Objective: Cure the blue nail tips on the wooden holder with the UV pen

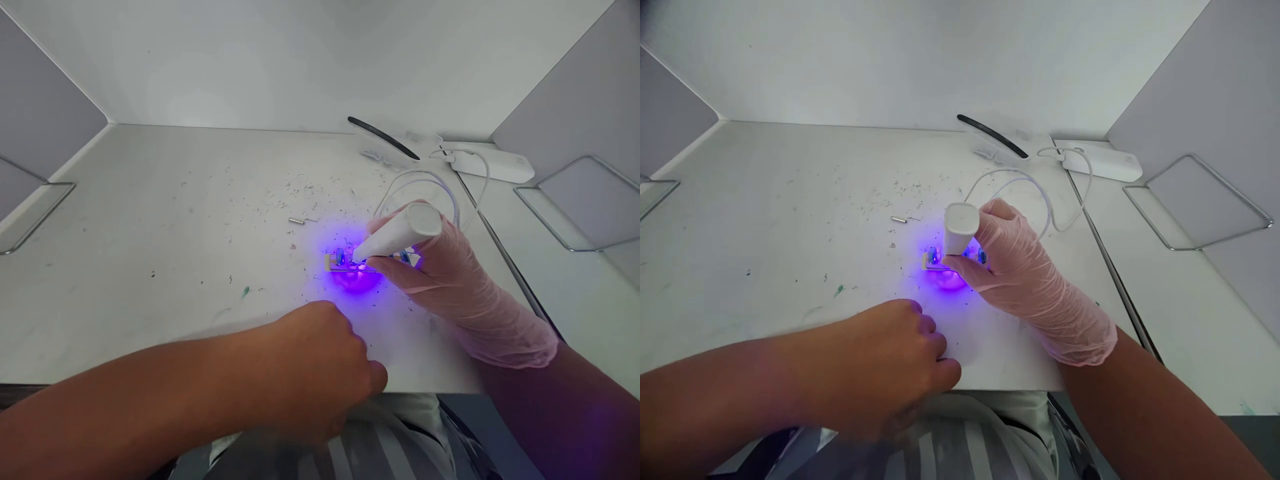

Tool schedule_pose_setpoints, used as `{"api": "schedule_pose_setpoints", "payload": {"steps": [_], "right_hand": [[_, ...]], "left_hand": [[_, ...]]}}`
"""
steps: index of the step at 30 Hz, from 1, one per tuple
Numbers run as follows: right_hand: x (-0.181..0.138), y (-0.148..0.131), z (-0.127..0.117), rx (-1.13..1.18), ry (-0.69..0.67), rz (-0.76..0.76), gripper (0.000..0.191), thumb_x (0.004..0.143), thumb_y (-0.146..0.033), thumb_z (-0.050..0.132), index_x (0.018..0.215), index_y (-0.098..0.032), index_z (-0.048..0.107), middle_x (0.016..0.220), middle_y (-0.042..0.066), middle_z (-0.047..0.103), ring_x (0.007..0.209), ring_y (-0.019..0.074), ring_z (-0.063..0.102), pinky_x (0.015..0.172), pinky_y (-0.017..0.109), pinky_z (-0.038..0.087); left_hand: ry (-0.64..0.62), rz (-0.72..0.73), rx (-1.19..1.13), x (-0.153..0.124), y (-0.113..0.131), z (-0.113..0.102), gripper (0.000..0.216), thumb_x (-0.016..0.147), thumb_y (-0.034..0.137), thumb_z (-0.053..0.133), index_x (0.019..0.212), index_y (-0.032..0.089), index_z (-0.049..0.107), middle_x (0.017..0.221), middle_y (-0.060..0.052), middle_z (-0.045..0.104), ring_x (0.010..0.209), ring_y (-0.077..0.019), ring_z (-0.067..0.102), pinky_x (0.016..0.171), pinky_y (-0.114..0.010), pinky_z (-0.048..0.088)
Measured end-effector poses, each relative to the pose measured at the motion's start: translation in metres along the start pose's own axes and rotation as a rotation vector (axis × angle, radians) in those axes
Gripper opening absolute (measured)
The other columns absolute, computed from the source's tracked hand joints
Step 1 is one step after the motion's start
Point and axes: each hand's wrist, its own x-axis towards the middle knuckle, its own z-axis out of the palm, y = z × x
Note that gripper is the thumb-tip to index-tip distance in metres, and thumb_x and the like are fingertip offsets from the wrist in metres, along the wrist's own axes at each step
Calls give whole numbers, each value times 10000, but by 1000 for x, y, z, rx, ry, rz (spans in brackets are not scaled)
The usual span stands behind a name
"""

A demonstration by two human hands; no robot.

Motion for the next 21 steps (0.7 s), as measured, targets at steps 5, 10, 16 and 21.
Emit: {"api": "schedule_pose_setpoints", "payload": {"steps": [5, 10, 16, 21], "right_hand": [[0, -3, -1, 1, 16, 2, 93, 872, -210, 715, 868, -268, 643, 803, -3, 659, 792, 209, 605, 686, 366, 493], [0, -1, -1, -14, 9, -1, 111, 872, -231, 731, 858, -276, 630, 793, -7, 660, 777, 205, 601, 663, 358, 484], [0, 0, -2, -58, -2, -48, 68, 926, -270, 692, 915, -297, 631, 807, -4, 668, 776, 218, 612, 710, 395, 507], [1, -2, -2, -35, 2, -78, 121, 914, -229, 712, 914, -307, 619, 847, -24, 694, 777, 214, 624, 777, 424, 533]], "left_hand": [[-4, -46, 2, -4, -2, 0, 133, 747, 224, 759, 800, 246, 639, 635, 12, 666, 520, -208, 596, 442, -358, 330], [14, -126, -33, -13, -8, -2, 132, 748, 179, 722, 733, 234, 603, 587, 8, 631, 475, -194, 570, 432, -338, 258], [-1, -281, -36, -20, -15, -10, 81, 794, 204, 709, 743, 242, 658, 582, 6, 620, 488, -190, 545, 463, -323, 249], [-24, -357, -21, -24, -22, -13, 50, 798, 216, 679, 785, 262, 695, 587, 14, 614, 478, -173, 469, 489, -319, 274]]}}
